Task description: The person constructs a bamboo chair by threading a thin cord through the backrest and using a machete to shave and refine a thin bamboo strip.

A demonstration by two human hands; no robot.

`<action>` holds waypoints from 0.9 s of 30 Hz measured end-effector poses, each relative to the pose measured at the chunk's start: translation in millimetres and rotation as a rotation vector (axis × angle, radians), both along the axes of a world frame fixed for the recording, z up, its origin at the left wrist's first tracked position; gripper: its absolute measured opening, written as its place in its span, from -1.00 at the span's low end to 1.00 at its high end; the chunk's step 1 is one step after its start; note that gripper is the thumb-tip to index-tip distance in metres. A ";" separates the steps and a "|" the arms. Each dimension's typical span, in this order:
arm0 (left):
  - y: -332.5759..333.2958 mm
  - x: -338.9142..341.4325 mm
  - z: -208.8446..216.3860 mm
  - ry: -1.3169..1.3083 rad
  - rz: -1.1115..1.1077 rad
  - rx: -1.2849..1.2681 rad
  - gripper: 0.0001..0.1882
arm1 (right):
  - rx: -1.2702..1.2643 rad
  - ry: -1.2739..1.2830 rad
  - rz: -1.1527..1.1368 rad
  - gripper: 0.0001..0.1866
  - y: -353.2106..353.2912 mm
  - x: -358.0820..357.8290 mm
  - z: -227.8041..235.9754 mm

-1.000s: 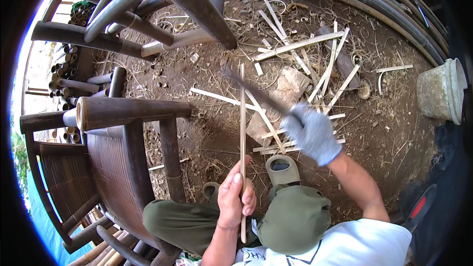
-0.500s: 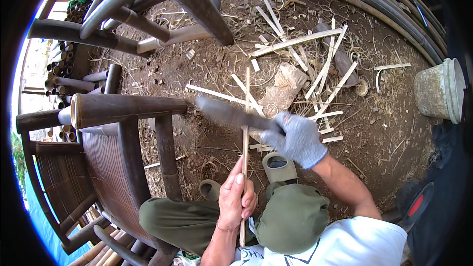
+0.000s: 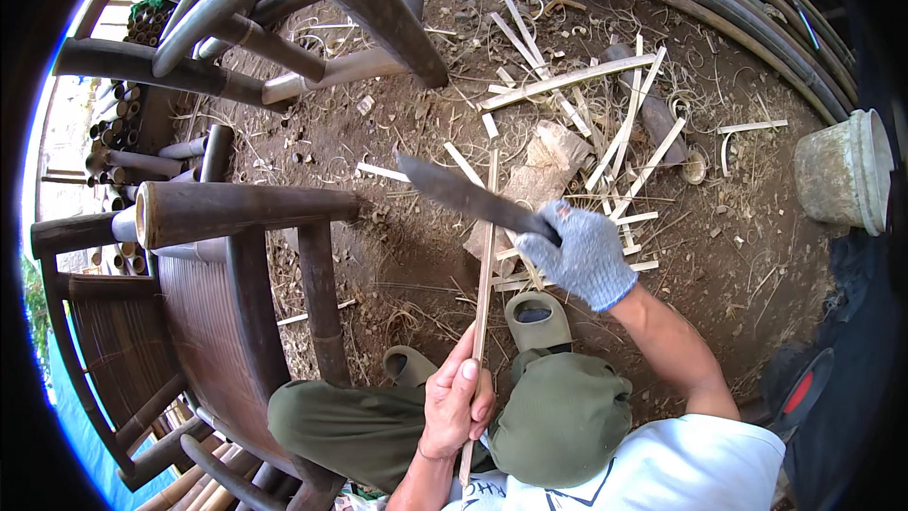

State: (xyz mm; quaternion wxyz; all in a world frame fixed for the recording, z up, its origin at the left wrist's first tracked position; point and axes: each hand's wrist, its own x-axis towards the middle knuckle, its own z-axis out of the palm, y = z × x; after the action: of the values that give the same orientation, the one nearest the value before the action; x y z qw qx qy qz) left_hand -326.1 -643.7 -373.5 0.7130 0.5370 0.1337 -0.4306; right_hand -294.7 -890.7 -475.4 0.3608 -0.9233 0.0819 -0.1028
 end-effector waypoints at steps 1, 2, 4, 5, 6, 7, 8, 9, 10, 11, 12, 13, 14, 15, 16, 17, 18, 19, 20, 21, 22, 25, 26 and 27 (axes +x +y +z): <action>0.9 -1.1 -1.0 -0.019 -0.010 0.002 -0.42 | -0.005 0.007 -0.038 -0.35 -1.8 1.8 -1.3; 1.9 -2.4 -1.2 -0.013 -0.006 0.002 -0.42 | 0.001 0.011 -0.049 -0.36 -4.8 4.5 -1.3; 4.7 -4.7 -1.6 0.000 0.001 -0.001 -0.42 | 0.010 0.019 -0.071 -0.37 -10.7 9.1 -2.1; 3.0 -4.7 -2.2 0.007 0.017 0.013 -0.43 | -0.069 0.046 -0.091 -0.37 -14.2 12.8 -6.0; 1.2 -4.9 -2.8 0.014 0.035 0.027 -0.43 | -0.067 0.066 -0.086 -0.38 -15.4 13.9 -7.3; -0.2 -5.0 -3.6 0.022 0.053 0.042 -0.44 | -0.065 0.085 -0.080 -0.38 -15.4 15.7 -7.3; -0.2 -5.6 -2.9 0.019 0.051 0.030 -0.44 | -0.062 0.101 -0.078 -0.38 -15.7 15.8 -5.8; 0.5 -6.1 -2.4 0.016 0.050 0.020 -0.44 | -0.056 0.023 -0.094 -0.38 -16.6 15.2 -14.2; 1.5 -6.5 -1.5 0.012 0.051 0.009 -0.43 | -0.100 0.103 -0.089 -0.35 -22.1 17.0 -18.9; 6.5 -13.3 5.0 -0.003 -0.034 0.068 -0.39 | 0.008 0.172 -0.188 -0.34 -40.4 23.5 -26.8; 15.3 -21.6 9.6 -0.022 -0.120 0.132 -0.33 | 0.289 0.229 -0.401 -0.32 -69.0 30.7 -34.2; 30.6 -30.1 10.3 0.000 -0.071 0.136 -0.33 | 0.551 0.195 -0.636 -0.29 -97.9 31.7 -30.1; 31.1 -32.3 0.9 0.003 0.006 0.135 -0.33 | 0.671 0.134 -0.727 -0.25 -112.7 29.6 -27.0; 26.5 -19.7 8.6 -0.084 -0.059 0.155 -0.43 | 0.412 0.044 -0.549 -0.25 -105.1 24.5 -25.6; 18.8 -15.2 -9.6 -0.148 -0.065 0.201 -0.47 | 0.301 0.069 -0.399 -0.27 -89.4 14.6 -24.2; 16.1 -13.9 -15.5 -0.163 -0.052 0.224 -0.48 | 0.194 0.094 -0.257 -0.28 -68.9 0.5 -17.1; 5.4 -4.2 -25.4 -0.195 -0.024 0.234 -0.50 | 0.163 0.110 -0.142 -0.31 -41.1 -2.8 -8.0; -0.4 4.3 -26.8 -0.223 -0.021 0.267 -0.50 | 0.135 0.117 -0.025 -0.33 -13.7 -7.2 2.0; -5.7 9.6 -24.7 -0.246 -0.028 0.294 -0.51 | 0.048 0.020 0.069 -0.35 6.0 -17.3 9.2; -8.9 12.7 -19.1 -0.221 -0.033 0.283 -0.50 | 0.030 0.018 0.117 -0.38 18.1 -26.5 8.7; -10.3 11.6 -18.9 -0.223 -0.043 0.276 -0.49 | 0.013 0.017 0.166 -0.40 24.0 -31.3 5.2; -4.6 0.0 -17.5 -0.228 -0.092 0.298 -0.49 | 0.169 0.066 -0.030 -0.41 14.9 -15.1 -1.7; 1.2 -7.2 -16.0 -0.227 -0.119 0.326 -0.49 | 0.272 0.115 -0.125 -0.41 5.5 -4.0 -2.8; 4.9 -8.2 -16.0 -0.472 -0.249 0.324 -0.49 | 0.308 0.166 -0.171 -0.40 -17.5 0.9 -19.6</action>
State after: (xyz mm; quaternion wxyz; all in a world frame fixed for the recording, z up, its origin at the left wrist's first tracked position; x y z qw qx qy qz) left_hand -334.3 -638.7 -389.4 0.5712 0.7411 -0.0353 -0.3510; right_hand -293.8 -908.3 -495.0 0.4797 -0.8523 0.2041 -0.0429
